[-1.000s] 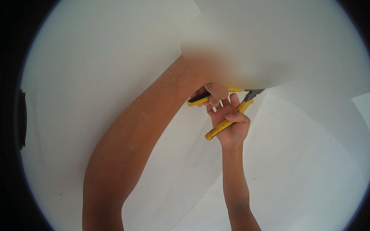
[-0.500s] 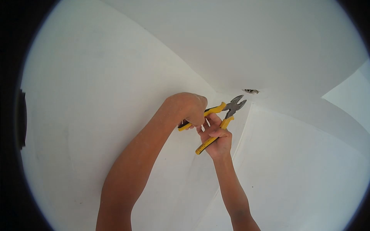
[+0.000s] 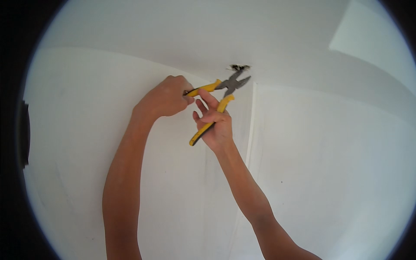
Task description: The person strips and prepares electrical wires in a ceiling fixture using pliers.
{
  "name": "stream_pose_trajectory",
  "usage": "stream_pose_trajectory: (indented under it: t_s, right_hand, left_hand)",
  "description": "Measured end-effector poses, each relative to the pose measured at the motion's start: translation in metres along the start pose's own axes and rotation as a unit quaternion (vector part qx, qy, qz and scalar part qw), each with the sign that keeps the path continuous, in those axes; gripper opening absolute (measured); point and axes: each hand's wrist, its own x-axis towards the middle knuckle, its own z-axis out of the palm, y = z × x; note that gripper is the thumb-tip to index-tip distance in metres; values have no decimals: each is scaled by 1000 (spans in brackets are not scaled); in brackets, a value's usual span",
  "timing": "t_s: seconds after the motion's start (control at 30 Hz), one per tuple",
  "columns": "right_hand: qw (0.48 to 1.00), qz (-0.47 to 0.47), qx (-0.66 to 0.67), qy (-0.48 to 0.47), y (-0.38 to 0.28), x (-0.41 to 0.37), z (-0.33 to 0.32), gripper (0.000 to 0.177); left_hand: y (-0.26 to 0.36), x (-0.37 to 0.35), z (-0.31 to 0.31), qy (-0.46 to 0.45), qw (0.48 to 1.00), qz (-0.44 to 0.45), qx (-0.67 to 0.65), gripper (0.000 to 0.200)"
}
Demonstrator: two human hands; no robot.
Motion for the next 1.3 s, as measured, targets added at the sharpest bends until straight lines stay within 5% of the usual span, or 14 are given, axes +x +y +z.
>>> stream_pose_trajectory:
  t_s: [0.07, 0.37, 0.57, 0.67, 0.77, 0.83, 0.87, 0.93, 1.17, 1.3]
  right_hand:
    - [1000, 10, 3, 14, -1, 2, 5, 64]
    - [997, -23, -52, 52, 16, 17, 19, 62]
    - [992, -96, -87, 4, 30, 49, -18, 61]
    - [981, -182, -58, -30, 40, 64, -25, 51]
    - [966, -238, 7, -105, 44, 72, -30, 49]
    - [961, -243, 21, -127, 42, 79, -34, 51]
    - [961, -246, -43, -121, 40, 82, -39, 55]
    - [955, -254, -107, -114, 39, 89, -47, 59]
    - [951, -264, -93, -130, 40, 102, -54, 61]
    - [962, -244, -80, -91, 39, 89, -44, 58]
  left_hand:
    - [7, 1, -8, -22, 998, -59, -10, 25]
    - [-43, 13, 1, -85, 990, -18, -114, 20]
    - [-50, 27, 59, 112, 987, 47, -108, 15]
    - [-62, 35, 86, 217, 942, 94, -237, 14]
    - [-70, 41, 89, 159, 943, 129, -264, 42]
    - [-72, 30, 79, 40, 961, 188, -196, 83]
    - [-74, 27, 86, 42, 959, 198, -198, 83]
    - [-76, 24, 104, 133, 973, 185, 43, 115]
    - [-75, 40, 105, 142, 953, 260, -60, 122]
    - [-52, 18, 77, 33, 982, 173, -71, 118]
